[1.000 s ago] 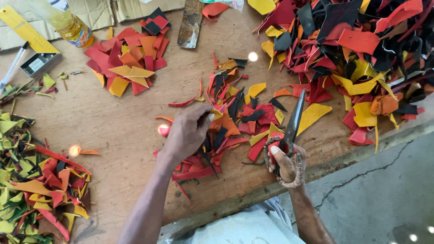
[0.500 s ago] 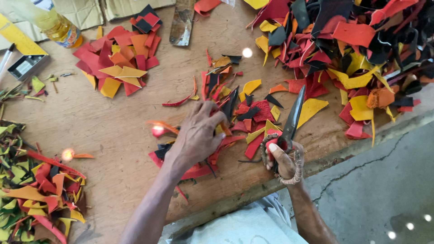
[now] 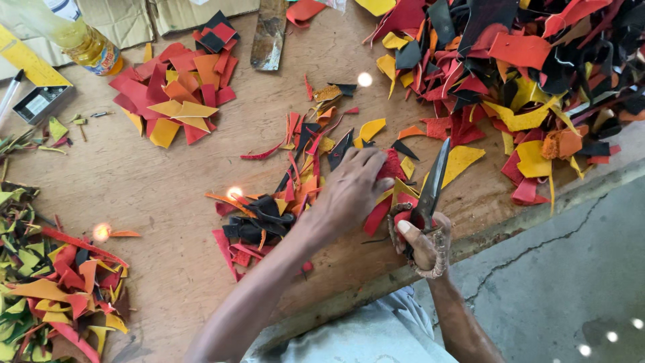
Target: The person uses shears to cut small pieces of red and yellow material into smaller shapes. The cut pieces are dropped onto a wooden table already covered with similar scraps.
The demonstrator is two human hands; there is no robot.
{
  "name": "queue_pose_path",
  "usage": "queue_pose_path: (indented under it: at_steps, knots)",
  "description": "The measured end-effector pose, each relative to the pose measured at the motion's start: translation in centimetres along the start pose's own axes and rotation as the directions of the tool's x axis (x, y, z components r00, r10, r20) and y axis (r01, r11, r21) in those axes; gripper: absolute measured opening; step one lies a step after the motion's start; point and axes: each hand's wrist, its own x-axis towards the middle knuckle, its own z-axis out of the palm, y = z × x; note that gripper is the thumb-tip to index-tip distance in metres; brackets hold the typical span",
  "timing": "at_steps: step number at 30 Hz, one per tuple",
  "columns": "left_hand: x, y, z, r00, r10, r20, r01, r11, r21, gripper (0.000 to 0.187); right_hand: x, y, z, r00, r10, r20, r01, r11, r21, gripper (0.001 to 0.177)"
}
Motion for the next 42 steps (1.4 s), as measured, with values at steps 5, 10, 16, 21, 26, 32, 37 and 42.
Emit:
queue_pose_path:
  at_steps: [5, 10, 16, 21, 26, 32, 37, 42]
  knots:
    - [2.1, -0.5, 1.1, 0.961, -0.246, 0.123, 0.237, 0.968, 0.081, 0.042, 0.0, 0.1, -0.1, 0.996, 0.062, -0.057, -0.062, 0.998, 0.001, 0.017]
    - [1.1, -1.8, -3.2, 0.889, -0.351, 0.293, 0.43, 0.859, -0.276, 0.027, 0.4, 0.0, -0.2, 0.998, 0.041, 0.046, -0.045, 0.992, 0.114, 0.018]
    - [-2.5, -0.9, -9.5, 0.981, -0.097, 0.168, 0.133, 0.967, -0.219, 0.029, 0.7, -0.2, -0.1, 0.993, 0.11, 0.042, -0.115, 0.981, 0.154, 0.017]
    - [-4.8, -0.2, -10.9, 0.991, -0.098, 0.087, 0.117, 0.961, -0.251, 0.041, 0.6, 0.3, -0.3, 0.992, 0.121, 0.02, -0.123, 0.982, 0.14, 0.019]
    - [-5.9, -0.8, -9.9, 0.988, -0.049, 0.146, 0.021, 0.981, 0.191, 0.044, 0.7, 0.3, -0.2, 0.991, 0.134, 0.024, -0.136, 0.973, 0.188, 0.018]
    - [-7.0, -0.3, -9.6, 0.972, -0.108, 0.211, 0.039, 0.952, 0.305, 0.046, 0.5, 0.6, -0.5, 0.988, 0.153, -0.002, -0.151, 0.978, 0.147, 0.019]
    - [-6.8, 2.0, -8.1, 0.96, -0.194, 0.199, 0.11, 0.922, 0.371, 0.02, 0.7, 1.1, -0.8, 0.993, 0.111, 0.038, -0.115, 0.984, 0.138, 0.02]
    - [-6.7, 2.7, -6.5, 0.972, -0.236, 0.019, 0.218, 0.925, 0.312, 0.04, 0.4, 0.7, -0.2, 0.984, 0.177, -0.035, -0.171, 0.975, 0.14, 0.018]
